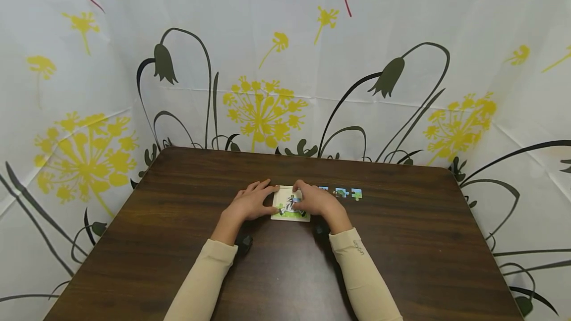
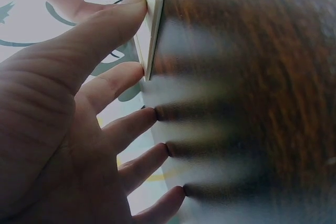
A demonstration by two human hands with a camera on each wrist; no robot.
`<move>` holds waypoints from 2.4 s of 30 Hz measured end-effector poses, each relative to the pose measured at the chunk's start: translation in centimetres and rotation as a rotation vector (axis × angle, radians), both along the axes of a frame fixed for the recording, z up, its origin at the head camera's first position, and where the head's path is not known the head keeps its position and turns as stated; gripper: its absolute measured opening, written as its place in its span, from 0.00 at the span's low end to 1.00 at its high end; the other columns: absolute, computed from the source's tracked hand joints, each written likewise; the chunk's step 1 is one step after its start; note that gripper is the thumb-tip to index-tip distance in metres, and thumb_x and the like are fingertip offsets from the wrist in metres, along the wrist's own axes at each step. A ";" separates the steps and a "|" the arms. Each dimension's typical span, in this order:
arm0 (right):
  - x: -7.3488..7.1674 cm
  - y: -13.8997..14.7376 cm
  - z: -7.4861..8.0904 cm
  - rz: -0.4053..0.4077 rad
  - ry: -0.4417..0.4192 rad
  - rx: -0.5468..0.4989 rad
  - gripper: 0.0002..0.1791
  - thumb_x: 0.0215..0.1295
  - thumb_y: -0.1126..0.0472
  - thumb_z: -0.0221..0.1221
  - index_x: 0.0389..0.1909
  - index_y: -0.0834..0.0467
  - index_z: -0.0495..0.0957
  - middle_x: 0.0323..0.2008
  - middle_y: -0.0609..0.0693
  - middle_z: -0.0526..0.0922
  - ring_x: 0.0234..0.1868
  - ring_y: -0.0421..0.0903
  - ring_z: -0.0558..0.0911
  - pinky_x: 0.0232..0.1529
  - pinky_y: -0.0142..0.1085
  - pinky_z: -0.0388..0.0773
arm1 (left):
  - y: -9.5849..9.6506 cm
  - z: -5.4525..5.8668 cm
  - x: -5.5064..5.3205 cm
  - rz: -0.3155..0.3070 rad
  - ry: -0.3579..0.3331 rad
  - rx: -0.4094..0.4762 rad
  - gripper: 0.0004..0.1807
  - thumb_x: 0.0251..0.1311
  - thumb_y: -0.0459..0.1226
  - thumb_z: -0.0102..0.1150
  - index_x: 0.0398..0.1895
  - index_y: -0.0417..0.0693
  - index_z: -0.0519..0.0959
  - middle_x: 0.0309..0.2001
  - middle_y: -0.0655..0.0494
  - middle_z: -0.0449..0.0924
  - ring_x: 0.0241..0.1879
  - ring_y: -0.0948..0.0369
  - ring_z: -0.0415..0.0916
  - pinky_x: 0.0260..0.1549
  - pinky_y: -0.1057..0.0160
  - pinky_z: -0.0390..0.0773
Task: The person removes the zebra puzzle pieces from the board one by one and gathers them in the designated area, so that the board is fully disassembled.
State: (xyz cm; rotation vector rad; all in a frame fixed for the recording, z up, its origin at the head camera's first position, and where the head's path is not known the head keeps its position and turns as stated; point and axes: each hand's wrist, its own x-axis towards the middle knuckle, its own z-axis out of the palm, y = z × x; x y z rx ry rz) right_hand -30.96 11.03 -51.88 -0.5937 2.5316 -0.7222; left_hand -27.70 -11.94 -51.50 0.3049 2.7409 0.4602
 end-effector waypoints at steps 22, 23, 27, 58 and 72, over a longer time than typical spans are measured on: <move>-0.2 0.0 -0.1 0.004 0.057 -0.031 0.12 0.81 0.55 0.61 0.59 0.51 0.77 0.33 0.50 0.81 0.26 0.46 0.77 0.29 0.39 0.73 | 0.0 -0.1 0.0 0.000 0.005 0.008 0.42 0.72 0.57 0.67 0.85 0.64 0.65 0.88 0.50 0.52 0.86 0.42 0.49 0.78 0.30 0.57; -0.2 0.0 -0.1 0.005 0.060 -0.033 0.11 0.82 0.55 0.60 0.58 0.52 0.78 0.34 0.50 0.81 0.27 0.46 0.77 0.30 0.39 0.73 | 0.0 -0.1 0.0 0.001 0.006 0.009 0.42 0.72 0.57 0.67 0.85 0.64 0.65 0.88 0.50 0.52 0.86 0.42 0.49 0.78 0.30 0.57; -0.3 0.1 0.0 0.012 0.057 -0.048 0.11 0.83 0.56 0.58 0.58 0.53 0.78 0.38 0.51 0.84 0.30 0.45 0.79 0.34 0.40 0.76 | 0.0 -0.3 -0.1 -0.002 0.002 0.010 0.42 0.72 0.57 0.67 0.85 0.65 0.64 0.88 0.50 0.51 0.86 0.42 0.48 0.79 0.30 0.56; -0.3 0.5 1.1 0.014 0.084 -0.092 0.03 0.82 0.59 0.58 0.48 0.53 0.78 0.39 0.52 0.83 0.32 0.45 0.78 0.34 0.39 0.75 | 0.0 0.3 0.0 0.004 -0.010 0.010 0.41 0.72 0.57 0.66 0.85 0.64 0.64 0.88 0.50 0.51 0.86 0.42 0.48 0.79 0.31 0.56; 0.2 1.2 2.4 0.063 0.059 -0.166 0.05 0.82 0.60 0.58 0.45 0.56 0.81 0.38 0.53 0.85 0.33 0.44 0.79 0.35 0.38 0.76 | -0.1 0.1 0.2 0.004 -0.015 0.020 0.42 0.72 0.57 0.67 0.85 0.65 0.64 0.88 0.50 0.51 0.87 0.42 0.47 0.79 0.30 0.56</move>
